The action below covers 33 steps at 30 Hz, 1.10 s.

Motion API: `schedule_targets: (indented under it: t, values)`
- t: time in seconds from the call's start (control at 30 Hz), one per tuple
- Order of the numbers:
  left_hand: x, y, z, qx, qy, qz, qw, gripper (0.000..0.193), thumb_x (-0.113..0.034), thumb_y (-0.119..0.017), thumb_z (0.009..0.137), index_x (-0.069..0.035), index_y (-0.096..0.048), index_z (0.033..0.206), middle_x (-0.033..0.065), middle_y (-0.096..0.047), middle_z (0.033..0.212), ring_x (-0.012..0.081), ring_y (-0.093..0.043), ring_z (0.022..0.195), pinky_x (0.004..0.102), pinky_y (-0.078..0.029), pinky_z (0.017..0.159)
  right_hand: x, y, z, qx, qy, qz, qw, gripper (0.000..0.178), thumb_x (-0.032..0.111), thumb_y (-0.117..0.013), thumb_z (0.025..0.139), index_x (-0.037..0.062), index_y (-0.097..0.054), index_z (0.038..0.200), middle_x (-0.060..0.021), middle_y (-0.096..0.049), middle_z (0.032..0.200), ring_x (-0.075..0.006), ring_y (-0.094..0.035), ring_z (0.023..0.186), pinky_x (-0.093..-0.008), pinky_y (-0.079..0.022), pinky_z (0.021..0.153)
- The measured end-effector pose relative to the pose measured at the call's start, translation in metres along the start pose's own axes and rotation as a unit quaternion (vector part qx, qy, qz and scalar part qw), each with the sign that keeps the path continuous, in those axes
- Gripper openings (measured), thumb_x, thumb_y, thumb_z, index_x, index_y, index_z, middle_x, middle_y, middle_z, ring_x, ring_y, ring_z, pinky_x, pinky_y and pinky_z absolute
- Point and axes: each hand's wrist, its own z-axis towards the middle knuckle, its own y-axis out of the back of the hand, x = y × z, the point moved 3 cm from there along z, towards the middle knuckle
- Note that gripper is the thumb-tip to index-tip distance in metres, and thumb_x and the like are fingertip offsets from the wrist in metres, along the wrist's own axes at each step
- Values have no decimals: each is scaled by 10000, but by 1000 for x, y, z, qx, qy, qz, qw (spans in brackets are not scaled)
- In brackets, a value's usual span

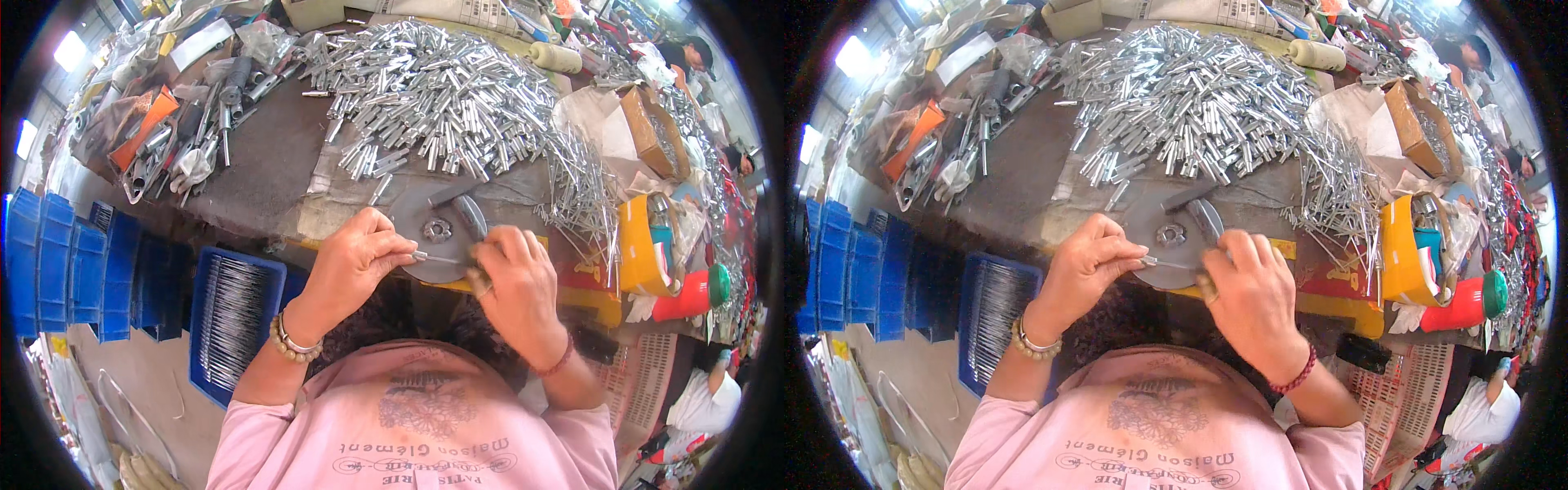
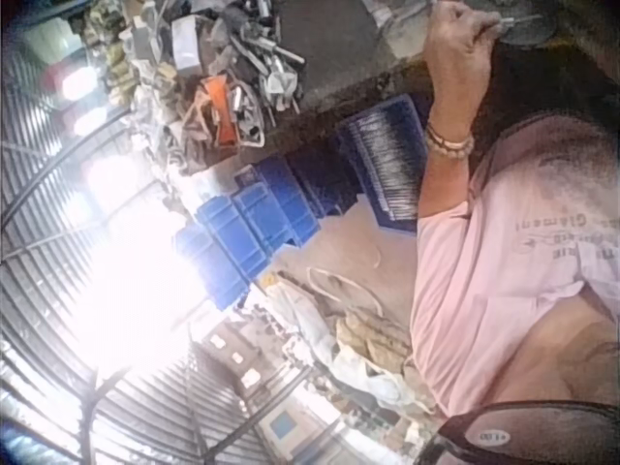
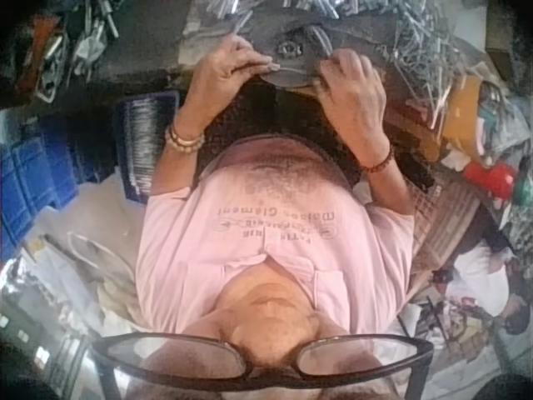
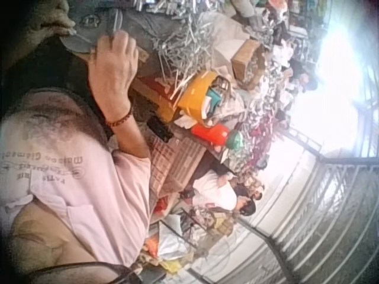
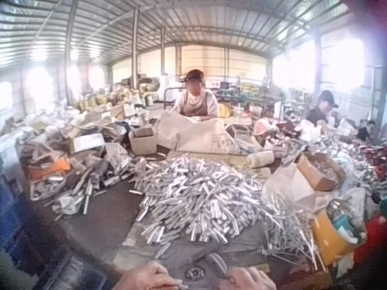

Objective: Assembling small metal pins into sleeves and organizing them into a plastic tray.

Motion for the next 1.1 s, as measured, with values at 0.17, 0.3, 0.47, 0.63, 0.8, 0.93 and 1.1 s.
schedule_targets:
  t: [0.17, 0.3, 0.47, 0.63, 0.8, 0.93, 1.1]
  values:
    - [2, -2, -3, -11, -6, 1, 1000, 218, -13, -869, 872, -60, -837, 1082, 51, -628, 995, 175, -647, 868, 301, -532, 762, 16, -1, -12, 3, 8, 12, 1000, 211, 102, -785, 797, 99, -729, 1001, -59, -601, 1047, -272, -621, 991, -424, -518, 852]
    - [0, -1, -5, -12, -15, 5, 1000, 221, -13, -870, 868, -67, -841, 1080, 50, -631, 998, 179, -645, 883, 300, -528, 760, 26, -6, -21, 5, 42, 12, 999, 194, 96, -752, 829, 104, -726, 1022, -42, -611, 971, -243, -649, 899, -379, -546, 756]
    - [-3, -2, -10, -45, -45, 26, 998, 241, -29, -874, 867, -84, -842, 1100, 49, -644, 1022, 179, -643, 887, 298, -526, 760, 39, -4, -26, 6, 5, 9, 1000, 157, 99, -736, 867, 105, -685, 1015, -56, -619, 820, -256, -673, 772, -407, -565, 687]
    - [-20, -16, -35, -142, 17, 23, 989, 316, -44, -841, 931, -86, -801, 1241, 34, -683, 1028, 138, -639, 861, 260, -520, 750, 46, -3, -27, 52, -8, 25, 998, 169, 89, -733, 885, 95, -669, 1041, -77, -662, 782, -289, -711, 739, -437, -574, 647]
    - [-20, -40, -56, -110, 212, -249, 939, 522, -129, -688, 1092, -77, -512, 1581, 38, -743, 1014, 99, -678, 859, 236, -552, 743, 49, -5, -35, 66, -22, 77, 995, 225, 107, -746, 901, 75, -689, 1116, -91, -699, 798, -305, -735, 721, -437, -586, 629]
    - [-16, -49, -60, -105, 242, -364, 893, 627, -157, -660, 1106, -104, -374, 1660, 65, -757, 1054, 124, -721, 928, 253, -586, 760, 49, -11, -42, 66, -44, 170, 982, 292, 115, -757, 913, 64, -699, 1195, -127, -743, 848, -330, -753, 725, -443, -594, 627]
    - [-12, -47, -64, -109, 259, -406, 870, 662, -134, -704, 1072, -91, -382, 1648, 64, -756, 1075, 122, -713, 958, 264, -578, 768, 55, -21, -42, 63, -62, 206, 975, 350, 74, -780, 878, 72, -706, 1220, -133, -741, 821, -343, -745, 714, -443, -584, 624]
